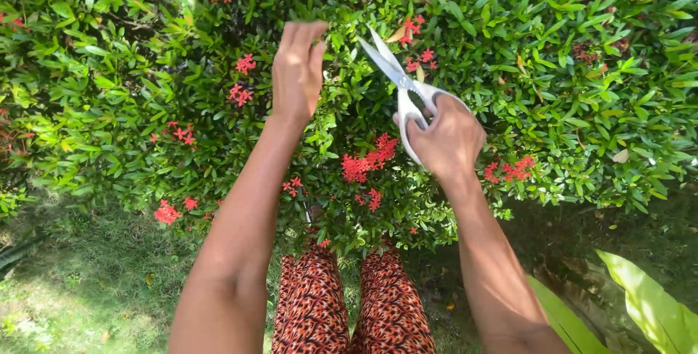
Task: The person trims red flower clusters and stems from a green hedge using scissors, holding each flower cluster with one hand while cutting with the other, and moves along the hedge to cut different spots, also cutting near a large leafy plant.
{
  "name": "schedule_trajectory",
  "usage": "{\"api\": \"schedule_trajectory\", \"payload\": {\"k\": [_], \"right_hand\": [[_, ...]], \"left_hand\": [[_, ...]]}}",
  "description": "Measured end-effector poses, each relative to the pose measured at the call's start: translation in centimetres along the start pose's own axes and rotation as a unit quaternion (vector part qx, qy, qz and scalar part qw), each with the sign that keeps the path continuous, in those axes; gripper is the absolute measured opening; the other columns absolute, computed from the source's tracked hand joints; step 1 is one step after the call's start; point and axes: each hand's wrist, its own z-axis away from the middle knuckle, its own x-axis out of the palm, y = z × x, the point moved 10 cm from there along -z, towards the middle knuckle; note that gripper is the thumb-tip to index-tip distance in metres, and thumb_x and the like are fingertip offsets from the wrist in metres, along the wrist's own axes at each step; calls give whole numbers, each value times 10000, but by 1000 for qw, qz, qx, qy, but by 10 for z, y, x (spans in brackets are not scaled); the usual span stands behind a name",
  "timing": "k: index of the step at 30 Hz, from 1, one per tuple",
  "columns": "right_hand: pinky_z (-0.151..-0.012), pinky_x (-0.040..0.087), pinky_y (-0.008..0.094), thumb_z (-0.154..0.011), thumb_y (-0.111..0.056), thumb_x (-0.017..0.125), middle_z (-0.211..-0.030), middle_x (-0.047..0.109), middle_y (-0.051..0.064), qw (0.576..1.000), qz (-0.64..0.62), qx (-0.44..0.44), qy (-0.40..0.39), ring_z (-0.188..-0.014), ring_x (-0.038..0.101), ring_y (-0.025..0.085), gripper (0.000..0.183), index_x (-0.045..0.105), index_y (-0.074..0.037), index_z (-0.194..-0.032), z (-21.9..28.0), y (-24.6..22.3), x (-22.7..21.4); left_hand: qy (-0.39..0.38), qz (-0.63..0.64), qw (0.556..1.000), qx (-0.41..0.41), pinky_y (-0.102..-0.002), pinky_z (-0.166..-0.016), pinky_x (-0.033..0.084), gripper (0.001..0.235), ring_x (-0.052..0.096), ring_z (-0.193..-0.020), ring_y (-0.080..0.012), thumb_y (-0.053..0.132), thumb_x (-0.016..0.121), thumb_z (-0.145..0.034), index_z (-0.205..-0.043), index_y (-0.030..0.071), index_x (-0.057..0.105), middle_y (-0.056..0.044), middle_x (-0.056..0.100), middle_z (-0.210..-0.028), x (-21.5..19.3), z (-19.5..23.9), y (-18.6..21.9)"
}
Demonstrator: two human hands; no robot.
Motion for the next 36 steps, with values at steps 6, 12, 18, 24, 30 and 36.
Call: {"api": "schedule_trajectory", "payload": {"k": [6, 12, 18, 24, 30, 36], "right_hand": [[-678, 545, 426, -792, -424, 847, -853, 744, 107, 999, -4, 16, -32, -728, 714, 312, 408, 751, -78, -986, -22, -24, 13], [-681, 555, 411, -777, -374, 838, -821, 755, 107, 1000, 16, 10, -15, -698, 724, 288, 368, 744, -63, -950, -34, -24, 31], [-662, 534, 441, -764, -374, 880, -792, 755, 138, 998, 50, 21, -20, -652, 708, 315, 349, 759, -87, -923, -33, -14, 47], [-586, 538, 447, -853, -377, 858, -743, 750, 123, 996, 72, 43, 3, -551, 683, 293, 290, 770, -102, -887, -16, -2, 48], [-538, 542, 307, -946, -149, 788, -836, 765, 118, 985, -160, 50, 39, -625, 713, 162, 163, 748, -12, -1024, 47, 12, 30], [-344, 320, 242, -838, -220, 828, -578, 577, 3, 837, -377, 380, -113, -404, 459, 70, 222, 730, -26, -877, 177, 79, 93]], "left_hand": [[-16, -123, 990, 72, -437, -967, 523, 322, 636, -1071, -304, -22, 648, -939, -1254, 45, 639, -114, 626, -1162, 30, -28, -11], [-51, -194, 974, 101, -444, -918, 472, 246, 594, -1082, -287, 28, 664, -906, -1133, 116, 698, -65, 605, -1104, 46, -33, -21], [-48, -181, 975, 123, -427, -900, 463, 340, 586, -1091, -284, -34, 628, -876, -1177, 104, 706, -57, 604, -1132, 31, -24, -15], [-33, -112, 986, 119, -446, -935, 482, 281, 605, -1099, -299, -25, 653, -935, -1201, 64, 669, -81, 602, -1126, 8, -6, -4], [-12, -4, 999, 30, -389, -1033, 546, 344, 620, -1135, -277, -85, 571, -982, -1290, 59, 628, -113, 593, -1159, -26, 36, -2], [-89, -45, 994, 46, -470, -1035, 445, 468, 558, -1151, -369, 121, 736, -919, -1347, 77, 551, -188, 573, -1253, -15, 84, 30]]}}
